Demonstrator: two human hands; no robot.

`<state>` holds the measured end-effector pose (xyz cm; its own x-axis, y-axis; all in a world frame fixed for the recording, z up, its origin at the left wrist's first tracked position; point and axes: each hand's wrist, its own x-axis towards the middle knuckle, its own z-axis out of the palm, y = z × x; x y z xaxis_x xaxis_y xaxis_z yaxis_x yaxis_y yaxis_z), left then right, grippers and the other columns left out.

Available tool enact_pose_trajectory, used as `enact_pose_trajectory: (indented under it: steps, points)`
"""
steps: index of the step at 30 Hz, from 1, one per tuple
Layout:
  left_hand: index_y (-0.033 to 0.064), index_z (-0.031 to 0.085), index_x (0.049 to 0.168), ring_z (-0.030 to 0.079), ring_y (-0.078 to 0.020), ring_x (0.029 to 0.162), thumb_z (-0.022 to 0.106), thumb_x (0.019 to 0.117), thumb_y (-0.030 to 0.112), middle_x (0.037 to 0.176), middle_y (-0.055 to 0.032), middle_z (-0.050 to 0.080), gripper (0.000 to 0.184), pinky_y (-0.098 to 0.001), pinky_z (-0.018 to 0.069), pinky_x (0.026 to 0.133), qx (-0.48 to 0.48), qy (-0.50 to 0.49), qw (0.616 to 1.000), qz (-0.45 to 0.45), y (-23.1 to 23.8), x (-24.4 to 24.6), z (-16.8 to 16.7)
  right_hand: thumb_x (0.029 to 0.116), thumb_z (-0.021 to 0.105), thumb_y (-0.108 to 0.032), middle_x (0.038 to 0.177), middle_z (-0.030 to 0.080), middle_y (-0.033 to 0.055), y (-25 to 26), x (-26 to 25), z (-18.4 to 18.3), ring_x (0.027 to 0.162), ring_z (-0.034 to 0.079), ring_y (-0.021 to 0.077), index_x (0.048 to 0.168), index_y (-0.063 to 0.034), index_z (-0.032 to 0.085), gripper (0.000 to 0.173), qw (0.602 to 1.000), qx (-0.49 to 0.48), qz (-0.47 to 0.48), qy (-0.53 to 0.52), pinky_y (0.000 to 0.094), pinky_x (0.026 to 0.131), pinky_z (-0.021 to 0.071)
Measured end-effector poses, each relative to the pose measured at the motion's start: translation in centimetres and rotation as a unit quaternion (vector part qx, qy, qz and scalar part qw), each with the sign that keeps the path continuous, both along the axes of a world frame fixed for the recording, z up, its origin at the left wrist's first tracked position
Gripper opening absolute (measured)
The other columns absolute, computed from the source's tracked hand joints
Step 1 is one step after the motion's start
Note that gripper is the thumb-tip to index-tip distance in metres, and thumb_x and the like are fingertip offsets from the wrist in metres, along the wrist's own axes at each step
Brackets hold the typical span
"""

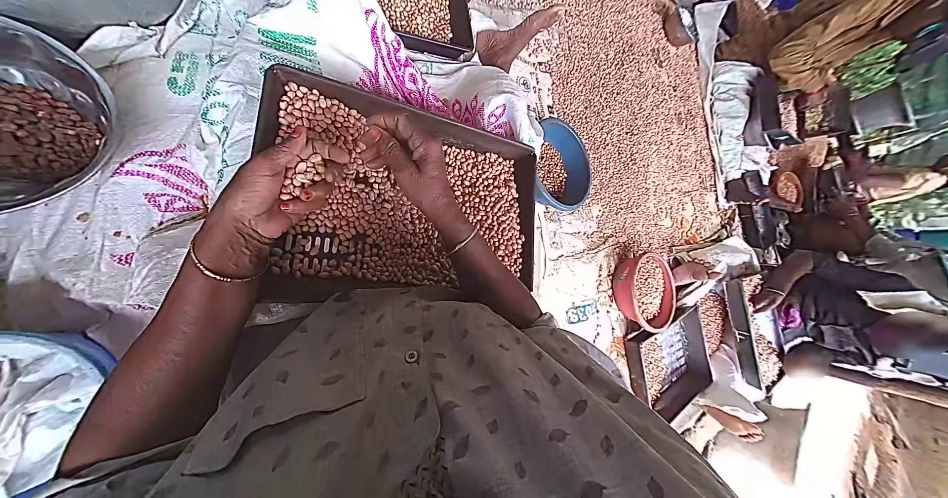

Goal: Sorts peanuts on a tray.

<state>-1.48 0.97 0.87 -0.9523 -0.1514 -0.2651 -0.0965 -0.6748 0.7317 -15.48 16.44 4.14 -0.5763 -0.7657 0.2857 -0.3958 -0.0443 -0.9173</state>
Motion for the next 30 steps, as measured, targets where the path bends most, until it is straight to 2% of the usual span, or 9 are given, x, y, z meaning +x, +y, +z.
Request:
enact_pose_trajectory:
  steps: [2,7,12,15,18,23,26,28,30]
  points:
    - [0.0147,0.064,0.097,0.04,0.0034,0.047,0.022,0.1128,0.033,0.076,0.0062,0.059,0.049,-0.0094,0.0309,0.039,0.026,0.041,0.998,0.04,-0.3,0.3,-0.3,0.1076,0.046,-0.006,0.1,0.073,0.0166,0.3,-0.7,-0.6,0.08,0.075,0.0188,0.117,0.0101,0.06,0.023,0.993,0.041,-0.027,-0.103,0.0339,0.073,0.0645]
    - [0.0164,0.061,0.091,0.039,0.0034,0.046,0.024,0.1119,0.027,0.07,0.0096,0.052,0.044,-0.0088,0.0303,0.039,0.047,0.101,0.987,0.114,-0.7,0.5,-0.6,0.1091,0.043,-0.007,0.115,0.07,0.0179,3.5,1.2,-4.2,0.093,0.074,0.0216,0.141,0.007,0.05,0.036,0.921,0.188,0.118,-0.321,0.0366,0.082,0.0625]
    - [0.0197,0.057,0.085,0.037,0.003,0.046,0.022,0.1119,0.027,0.07,0.0099,0.051,0.045,-0.0097,0.0275,0.039,0.046,0.098,0.987,0.121,-0.6,0.4,-0.6,0.108,0.045,-0.008,0.102,0.075,0.0141,7.5,-1.5,-4.1,0.08,0.075,0.0202,0.128,0.0033,0.057,0.027,0.922,0.134,-0.101,-0.35,0.0339,0.071,0.0632]
    - [0.0207,0.054,0.081,0.037,0.0021,0.046,0.02,0.1126,0.029,0.067,0.0102,0.049,0.047,-0.0107,0.0275,0.04,0.051,0.087,0.986,0.132,-0.4,0.3,-0.3,0.1068,0.044,-0.004,0.106,0.074,0.0145,9.1,-3.3,-2.8,0.08,0.075,0.0195,0.125,0.005,0.058,0.024,0.936,0.059,-0.208,-0.277,0.0327,0.07,0.0632]
    - [0.021,0.051,0.076,0.037,0.001,0.046,0.019,0.1123,0.027,0.064,0.0098,0.048,0.049,-0.0117,0.0267,0.04,0.051,0.091,0.986,0.13,-0.3,0.2,-0.2,0.1061,0.045,-0.002,0.105,0.073,0.0136,8.5,-4.7,-2.0,0.084,0.075,0.0186,0.123,0.0066,0.058,0.023,0.958,0.014,-0.222,-0.179,0.0328,0.074,0.0636]
    - [0.0214,0.051,0.077,0.037,0.0007,0.047,0.021,0.1117,0.027,0.064,0.0095,0.048,0.047,-0.0121,0.0276,0.04,0.048,0.099,0.986,0.126,-0.5,0.2,-0.6,0.0999,0.055,0.002,0.108,0.072,0.0196,4.8,-3.5,-2.1,0.094,0.072,0.0181,0.116,0.0107,0.066,0.022,0.996,0.078,-0.049,-0.003,0.0322,0.083,0.0608]
    - [0.0217,0.051,0.078,0.038,0.0008,0.047,0.02,0.1126,0.029,0.065,0.0096,0.048,0.047,-0.0118,0.028,0.04,0.043,0.083,0.987,0.131,-0.4,0.1,-0.6,0.0934,0.064,0.001,0.101,0.073,0.0166,2.8,-0.6,-3.7,0.087,0.07,0.0204,0.105,0.0036,0.074,0.016,0.977,0.137,0.074,0.149,0.0345,0.078,0.0592]
    - [0.0216,0.05,0.078,0.037,0.0007,0.047,0.02,0.1131,0.031,0.065,0.0094,0.048,0.048,-0.0118,0.0279,0.04,0.041,0.072,0.988,0.131,-0.5,0.1,-0.5,0.0929,0.067,-0.001,0.107,0.07,0.015,2.4,1.4,-5.2,0.1,0.069,0.0269,0.107,-0.003,0.074,0.016,0.935,0.198,0.11,0.272,0.0408,0.087,0.0584]
    - [0.0222,0.051,0.078,0.037,0.0011,0.046,0.019,0.113,0.032,0.065,0.0102,0.048,0.049,-0.0115,0.0278,0.04,0.033,0.064,0.989,0.129,-0.5,0.2,-0.4,0.0934,0.066,-0.001,0.117,0.071,0.0217,1.9,2.6,-5.5,0.115,0.069,0.0364,0.113,0.0004,0.073,0.02,0.907,0.24,0.114,0.327,0.0467,0.097,0.0569]
